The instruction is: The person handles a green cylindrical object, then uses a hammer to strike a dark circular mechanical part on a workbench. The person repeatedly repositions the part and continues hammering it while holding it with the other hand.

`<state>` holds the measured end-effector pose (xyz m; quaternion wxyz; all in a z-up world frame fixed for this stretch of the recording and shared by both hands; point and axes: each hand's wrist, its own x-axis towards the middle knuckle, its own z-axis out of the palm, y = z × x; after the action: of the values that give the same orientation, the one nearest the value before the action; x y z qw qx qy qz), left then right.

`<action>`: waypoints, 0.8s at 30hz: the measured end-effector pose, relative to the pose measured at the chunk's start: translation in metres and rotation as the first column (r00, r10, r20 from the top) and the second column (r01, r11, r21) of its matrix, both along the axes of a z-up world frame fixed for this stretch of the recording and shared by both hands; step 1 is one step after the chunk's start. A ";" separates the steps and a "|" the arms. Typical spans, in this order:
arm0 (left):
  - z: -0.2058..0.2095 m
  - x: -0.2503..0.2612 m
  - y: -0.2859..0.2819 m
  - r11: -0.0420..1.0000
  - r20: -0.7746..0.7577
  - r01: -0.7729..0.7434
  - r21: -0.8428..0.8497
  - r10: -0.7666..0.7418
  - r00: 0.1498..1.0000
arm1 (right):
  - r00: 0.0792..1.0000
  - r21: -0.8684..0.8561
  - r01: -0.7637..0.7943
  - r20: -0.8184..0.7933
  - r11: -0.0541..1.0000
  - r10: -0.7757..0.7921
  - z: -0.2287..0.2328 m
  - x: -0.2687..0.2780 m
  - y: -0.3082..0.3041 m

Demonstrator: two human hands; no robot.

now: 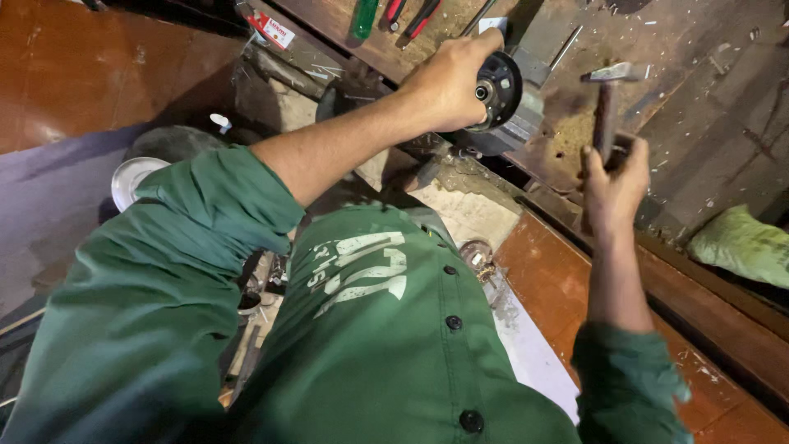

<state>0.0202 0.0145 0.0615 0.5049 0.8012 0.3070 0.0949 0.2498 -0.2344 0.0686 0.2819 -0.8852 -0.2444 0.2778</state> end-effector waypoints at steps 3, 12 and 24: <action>0.000 -0.001 0.001 1.000 0.011 0.002 0.018 -0.002 1.000 | 0.874 0.175 -0.429 0.327 0.886 0.358 0.059 -0.035 0.001; -0.003 -0.003 0.003 0.998 0.110 -0.012 0.055 0.006 0.994 | 0.615 0.039 -0.712 0.517 0.702 0.595 0.096 -0.076 0.020; 0.000 0.001 0.003 1.000 0.063 -0.014 0.023 0.012 0.998 | 0.522 -0.033 -0.731 0.618 0.682 0.588 0.101 -0.075 0.028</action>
<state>0.0211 0.0172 0.0610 0.5040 0.8018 0.2950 0.1268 0.1743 -0.2069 0.1698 0.1658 -0.7243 -0.6675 0.0484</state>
